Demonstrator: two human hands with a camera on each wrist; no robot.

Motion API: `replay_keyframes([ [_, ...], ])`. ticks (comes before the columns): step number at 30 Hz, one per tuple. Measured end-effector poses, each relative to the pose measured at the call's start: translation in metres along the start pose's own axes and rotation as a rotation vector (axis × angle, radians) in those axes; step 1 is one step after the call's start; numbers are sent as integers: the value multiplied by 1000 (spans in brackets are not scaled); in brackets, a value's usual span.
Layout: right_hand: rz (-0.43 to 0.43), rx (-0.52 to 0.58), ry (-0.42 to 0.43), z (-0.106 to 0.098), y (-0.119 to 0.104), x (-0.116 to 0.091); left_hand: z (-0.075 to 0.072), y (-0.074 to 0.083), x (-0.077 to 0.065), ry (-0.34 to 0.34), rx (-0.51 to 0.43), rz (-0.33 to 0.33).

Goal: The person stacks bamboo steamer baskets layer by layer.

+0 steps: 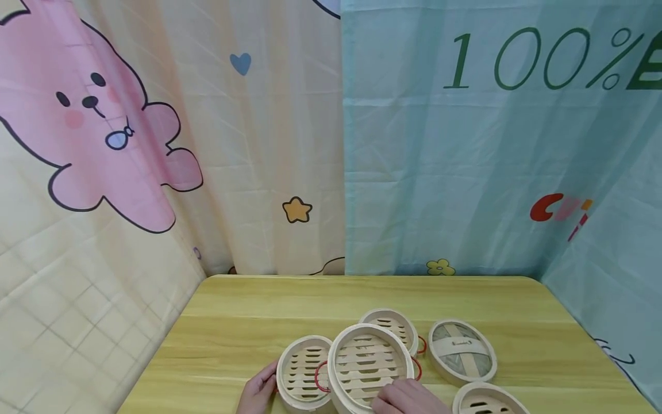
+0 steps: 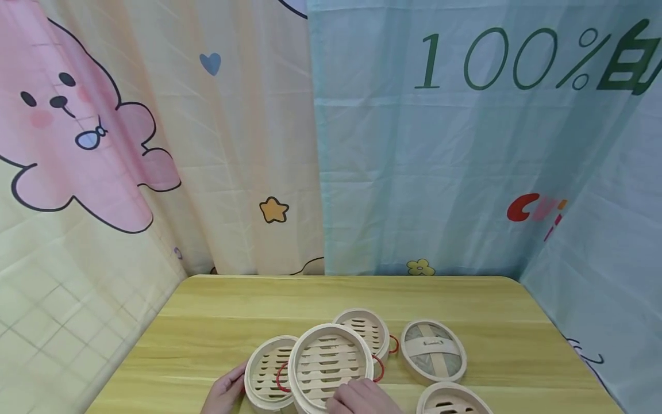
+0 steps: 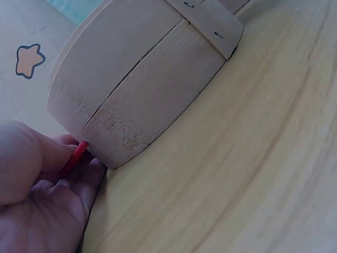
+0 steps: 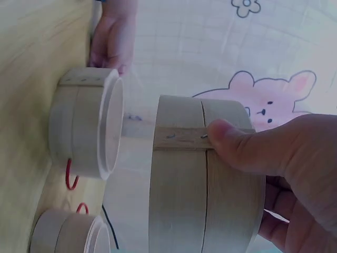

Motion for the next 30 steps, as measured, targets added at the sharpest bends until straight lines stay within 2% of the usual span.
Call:
replay_keyframes([
  [2,-77,-36,-8,5,-6,11,-1,0,0,0,-1,1],
  [7,-101,-11,-80,32,-8,27,0,-1,0,-5,-8,-16],
  [12,-161,-52,-74,52,-14,36,0,-2,0,-11,-17,-37],
  [15,-168,-73,-88,62,-15,40,1,0,0,-17,-25,-29],
  [21,-162,-36,-111,75,-15,43,5,4,0,-43,-40,23],
  [27,-165,-53,-123,81,-17,44,1,1,0,-3,-12,-16],
  [30,-159,-50,-135,84,-18,46,0,2,0,4,-7,-8],
])
Point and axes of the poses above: each hand's wrist, its own x-axis towards the middle knuckle, its own z-axis out of the palm, y = z × x, the point moved 10 cm from there along x, towards the middle knuckle, and after that the axes turned 11 degrees about -x, right-handed, at the moved point
